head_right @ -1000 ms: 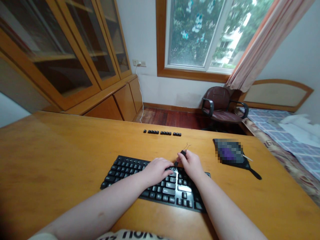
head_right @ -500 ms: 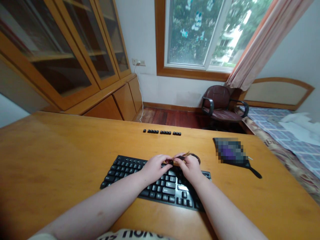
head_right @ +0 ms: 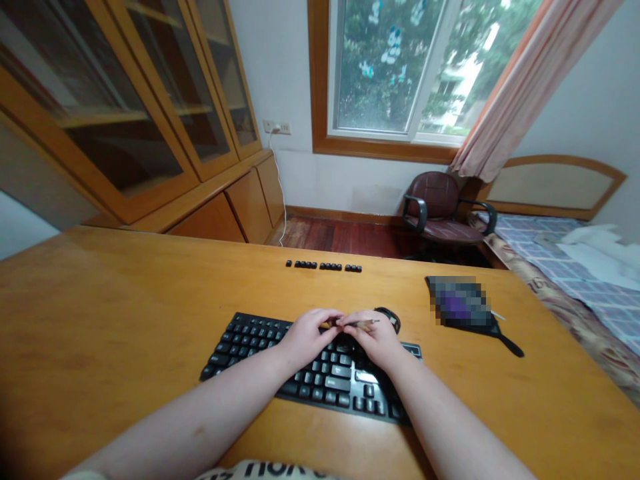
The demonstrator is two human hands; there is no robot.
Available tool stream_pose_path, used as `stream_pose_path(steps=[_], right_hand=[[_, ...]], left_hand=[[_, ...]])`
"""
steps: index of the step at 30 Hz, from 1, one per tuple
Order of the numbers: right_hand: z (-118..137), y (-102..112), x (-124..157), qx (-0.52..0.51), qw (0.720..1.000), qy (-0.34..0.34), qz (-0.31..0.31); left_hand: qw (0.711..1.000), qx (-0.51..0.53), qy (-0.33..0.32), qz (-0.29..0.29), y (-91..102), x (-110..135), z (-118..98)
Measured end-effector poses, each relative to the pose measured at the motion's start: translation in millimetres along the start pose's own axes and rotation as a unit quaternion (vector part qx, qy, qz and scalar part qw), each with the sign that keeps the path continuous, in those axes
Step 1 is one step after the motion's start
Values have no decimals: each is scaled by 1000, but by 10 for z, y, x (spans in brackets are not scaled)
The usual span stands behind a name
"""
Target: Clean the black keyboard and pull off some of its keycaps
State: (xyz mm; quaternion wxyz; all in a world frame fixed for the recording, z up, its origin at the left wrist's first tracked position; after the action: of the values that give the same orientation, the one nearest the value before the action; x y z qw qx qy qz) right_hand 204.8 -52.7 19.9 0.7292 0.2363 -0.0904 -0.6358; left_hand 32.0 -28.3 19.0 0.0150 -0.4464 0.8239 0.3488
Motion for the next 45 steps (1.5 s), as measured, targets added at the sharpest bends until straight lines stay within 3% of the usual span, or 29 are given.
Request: stream_pose_path(steps=[6,10,20,27,31,34,40,45], right_hand=[[-82,19,7,-24,998,-44,-47],[-47,14,5,-28,998,-25,-40],[39,14,10,7,1000,20,-4],[0,47,52,-31,995,-33,-89],[-61,52,-2,39,989,-63,-125],[-71,28,-41,108,989,-20,-94],[11,-34,-25,150,988,36,16],[43,-35,-14,151,987,46,4]], left_hand=[[967,223,108,-58,-8,-71,143],[950,278,133,-44,-37,-85,192],[951,273,131,-57,-40,-78,188],[949,256,144,-116,-45,-84,207],[946,273,140,-104,-53,-79,226],[948,273,134,-98,-63,-71,237],[953,279,102,-67,-67,-56,179],[960,267,83,-30,-55,-51,125]])
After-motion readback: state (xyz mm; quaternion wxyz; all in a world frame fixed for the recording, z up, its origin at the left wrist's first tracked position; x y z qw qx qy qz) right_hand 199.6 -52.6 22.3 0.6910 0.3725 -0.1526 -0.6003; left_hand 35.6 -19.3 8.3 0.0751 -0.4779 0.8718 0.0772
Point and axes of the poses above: each hand's wrist, its own x-axis away from the middle knuckle, its own y-axis out of the back of the hand, z = x × y, the point moved 2 cm from there along -x, towards the middle knuckle, and after that the axes turned 13 degrees about -y, right-handed, at the moved point
